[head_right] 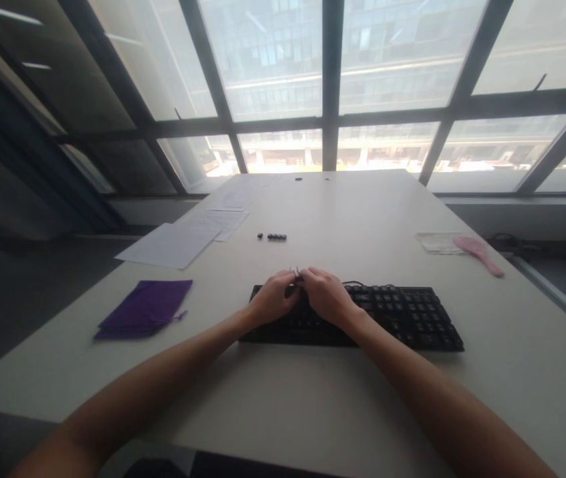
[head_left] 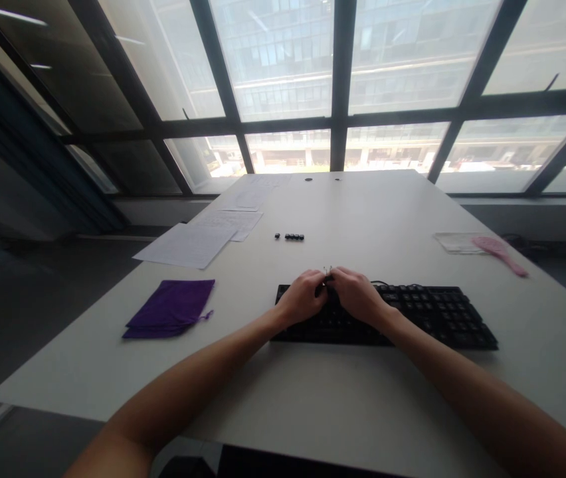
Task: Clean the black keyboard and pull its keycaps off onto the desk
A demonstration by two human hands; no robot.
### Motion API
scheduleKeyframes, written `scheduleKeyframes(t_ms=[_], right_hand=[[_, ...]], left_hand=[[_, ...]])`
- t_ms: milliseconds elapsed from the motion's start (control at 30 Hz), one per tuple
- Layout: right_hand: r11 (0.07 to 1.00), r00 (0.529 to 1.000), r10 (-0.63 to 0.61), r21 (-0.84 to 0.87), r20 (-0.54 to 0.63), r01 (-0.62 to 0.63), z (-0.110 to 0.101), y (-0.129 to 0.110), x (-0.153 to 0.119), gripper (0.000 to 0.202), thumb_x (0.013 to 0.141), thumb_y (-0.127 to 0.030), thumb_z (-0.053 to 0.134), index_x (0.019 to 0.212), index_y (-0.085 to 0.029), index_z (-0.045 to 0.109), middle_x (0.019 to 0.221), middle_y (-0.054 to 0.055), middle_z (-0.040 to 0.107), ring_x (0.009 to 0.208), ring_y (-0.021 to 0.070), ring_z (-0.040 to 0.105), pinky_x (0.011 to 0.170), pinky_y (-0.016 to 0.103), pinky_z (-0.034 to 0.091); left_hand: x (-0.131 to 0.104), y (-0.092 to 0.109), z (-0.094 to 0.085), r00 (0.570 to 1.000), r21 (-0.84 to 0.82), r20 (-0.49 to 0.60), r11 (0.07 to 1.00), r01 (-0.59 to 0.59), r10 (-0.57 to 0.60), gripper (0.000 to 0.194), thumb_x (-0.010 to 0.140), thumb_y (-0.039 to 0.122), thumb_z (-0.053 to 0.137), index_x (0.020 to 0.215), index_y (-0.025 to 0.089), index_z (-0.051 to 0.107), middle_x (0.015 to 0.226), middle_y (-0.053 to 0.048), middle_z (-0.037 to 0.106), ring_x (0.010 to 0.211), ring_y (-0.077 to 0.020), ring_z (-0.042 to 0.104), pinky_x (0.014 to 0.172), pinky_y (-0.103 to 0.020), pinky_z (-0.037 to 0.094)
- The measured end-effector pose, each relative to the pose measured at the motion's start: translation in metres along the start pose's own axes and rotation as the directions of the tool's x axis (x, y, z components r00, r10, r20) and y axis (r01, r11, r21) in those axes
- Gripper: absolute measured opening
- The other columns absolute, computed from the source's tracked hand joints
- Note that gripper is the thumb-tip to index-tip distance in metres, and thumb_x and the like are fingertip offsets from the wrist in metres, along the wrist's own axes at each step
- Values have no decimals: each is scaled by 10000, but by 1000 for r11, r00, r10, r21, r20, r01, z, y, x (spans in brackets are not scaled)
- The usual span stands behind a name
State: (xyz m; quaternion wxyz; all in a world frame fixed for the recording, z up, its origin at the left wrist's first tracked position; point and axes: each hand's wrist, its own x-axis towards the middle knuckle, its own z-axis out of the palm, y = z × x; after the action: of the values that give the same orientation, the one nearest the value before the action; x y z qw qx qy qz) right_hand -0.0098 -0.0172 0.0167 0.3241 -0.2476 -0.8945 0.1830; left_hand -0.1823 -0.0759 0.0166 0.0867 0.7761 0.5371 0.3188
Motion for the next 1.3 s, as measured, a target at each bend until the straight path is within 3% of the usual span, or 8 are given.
scheduleKeyframes(t_ms=[100,233,367,533,767,900,1100,1300], right_hand=[[999,1000,-7,-31,-2,7,2,-2,-3,154,970,-193,461,835,-205,533,816,44,613,696,165,513,641,278,341],[975,983,162,168,-88,-145,3,2,-1,195,957,-222,467,771,-203,524,727,17,614,652,154,518,609,268,345],[930,961,257,297,-101,-217,3,9,3,213,924,-253,504,721,-199,542,663,0,620,628,153,536,597,268,366],[840,929,354,474,-111,-264,3,15,5,189,918,-323,531,789,-196,582,630,2,642,555,155,565,564,273,410],[858,931,335,456,-146,-237,3,11,4,193,944,-342,520,831,-205,594,677,1,653,606,156,598,617,275,439],[850,935,332,470,-123,-240,5,10,5,158,958,-355,504,893,-221,556,756,9,709,630,157,634,635,275,453],[827,931,344,509,-123,-238,6,14,6,197,953,-405,510,890,-221,536,668,-7,666,580,155,615,587,265,450],[837,938,331,490,-104,-241,5,13,6,197,965,-397,491,891,-219,534,684,-4,666,583,152,615,584,264,451]], left_hand=[[1,-2,1,1000,-33,6,999,-4,5,77,845,159,631,907,185,667,910,-51,666,896,-210,606,845,-329,487],[3,-8,4,999,-83,21,996,39,-37,126,869,264,686,974,206,727,948,-43,684,892,-198,630,855,-327,493],[6,-9,5,997,-102,24,992,71,-69,151,847,276,727,982,212,752,961,-45,704,891,-196,649,845,-321,501],[6,-5,2,996,-141,-18,987,82,-85,187,844,222,727,1031,221,745,931,-31,720,853,-180,658,817,-309,514],[3,0,0,990,-193,-112,979,64,-87,229,814,132,727,1022,221,691,950,-13,709,853,-163,654,811,-307,537],[1,4,0,986,-113,-156,993,38,-55,262,822,85,692,1031,219,607,929,-5,672,865,-172,631,812,-331,527],[-2,9,-1,988,82,-113,992,-96,105,240,899,122,620,1107,241,608,1118,-59,617,1037,-217,589,921,-392,509],[-1,7,1,989,107,-98,990,-97,107,234,885,114,629,1091,224,608,1121,-71,582,1053,-235,569,938,-412,509]])
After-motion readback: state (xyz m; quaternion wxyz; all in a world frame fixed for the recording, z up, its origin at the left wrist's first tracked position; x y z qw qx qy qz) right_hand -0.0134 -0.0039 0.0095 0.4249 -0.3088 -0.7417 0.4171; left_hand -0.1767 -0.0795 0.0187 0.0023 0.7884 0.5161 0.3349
